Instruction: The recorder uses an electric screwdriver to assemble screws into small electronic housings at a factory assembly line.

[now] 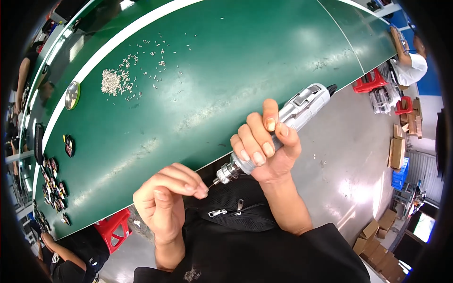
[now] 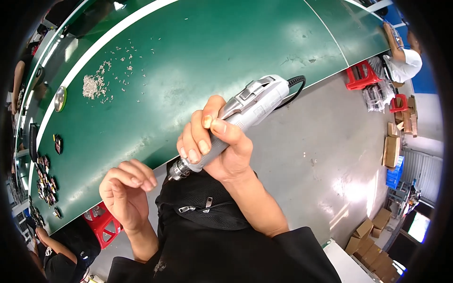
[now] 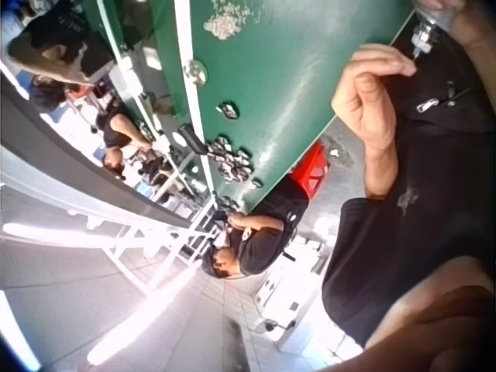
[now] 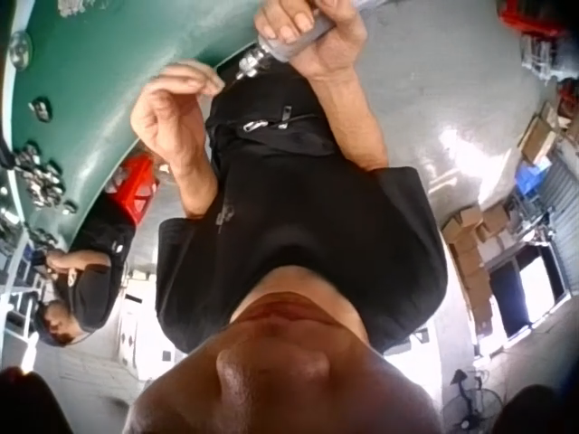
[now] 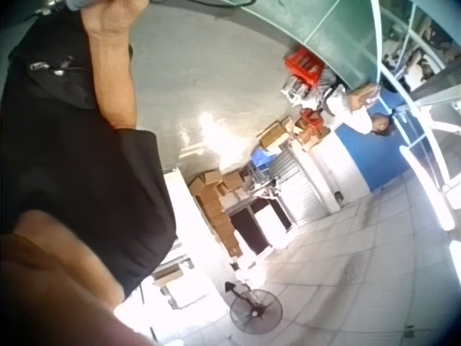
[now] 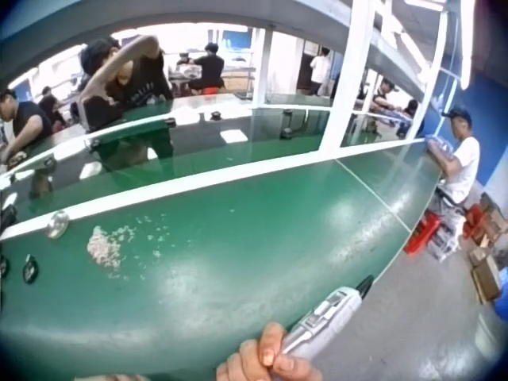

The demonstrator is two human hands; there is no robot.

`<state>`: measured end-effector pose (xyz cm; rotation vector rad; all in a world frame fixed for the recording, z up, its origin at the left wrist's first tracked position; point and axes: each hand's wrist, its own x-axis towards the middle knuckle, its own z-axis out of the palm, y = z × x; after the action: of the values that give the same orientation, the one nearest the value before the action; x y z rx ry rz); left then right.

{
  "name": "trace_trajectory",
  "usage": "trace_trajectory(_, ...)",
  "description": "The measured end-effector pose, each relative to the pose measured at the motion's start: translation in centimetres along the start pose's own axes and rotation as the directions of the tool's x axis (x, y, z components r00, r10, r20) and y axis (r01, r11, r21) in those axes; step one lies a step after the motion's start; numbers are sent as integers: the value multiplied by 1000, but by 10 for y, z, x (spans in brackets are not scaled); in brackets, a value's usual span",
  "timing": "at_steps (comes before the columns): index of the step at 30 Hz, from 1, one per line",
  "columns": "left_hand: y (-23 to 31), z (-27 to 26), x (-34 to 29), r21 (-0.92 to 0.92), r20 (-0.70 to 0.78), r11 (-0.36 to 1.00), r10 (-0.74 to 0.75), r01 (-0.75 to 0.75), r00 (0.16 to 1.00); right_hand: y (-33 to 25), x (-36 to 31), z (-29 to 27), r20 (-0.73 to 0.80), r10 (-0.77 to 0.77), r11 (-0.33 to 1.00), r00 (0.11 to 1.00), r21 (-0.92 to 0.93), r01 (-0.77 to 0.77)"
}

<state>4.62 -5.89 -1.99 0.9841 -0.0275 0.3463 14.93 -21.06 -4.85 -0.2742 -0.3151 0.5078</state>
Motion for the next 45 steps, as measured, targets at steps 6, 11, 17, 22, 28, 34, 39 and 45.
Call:
trace_trajectory(6, -3, 28, 15, 681, 258, 711, -8, -176, 966, 8, -22, 9, -58, -19, 988, 998, 150, 28)
trace_trajectory(11, -11, 35, 17, 627, 338, 766, -105, -141, 935, 15, -30, 16, -13, -82, 985, 997, 154, 83)
trace_trajectory(17, -2, 38, 12, 538, 267, 839, -262, 82, 928, 13, -33, 13, 32, -63, 994, 998, 93, 59)
trace_trajectory(22, 2, 36, 8, 360, 203, 904, -316, 230, 927, 15, -37, 14, -20, -47, 998, 999, 40, 48)
trace_trajectory(28, 5, 35, 8, 223, 207, 920, -369, 323, 906, 16, -35, 15, 2, -79, 996, 997, -53, 79)
trace_trajectory(34, 11, 47, 9, 206, 160, 899, -421, 387, 893, 14, -36, 13, 53, -84, 991, 995, -97, 89)
trace_trajectory(39, 9, 46, 9, 148, 162, 860, -508, 489, 846, 15, -40, 8, 81, -114, 984, 990, -131, 124)
trace_trajectory(45, 9, 50, 5, 194, 237, 896, -439, 400, 867, 13, -42, 13, 129, -149, 987, 980, -41, 155)
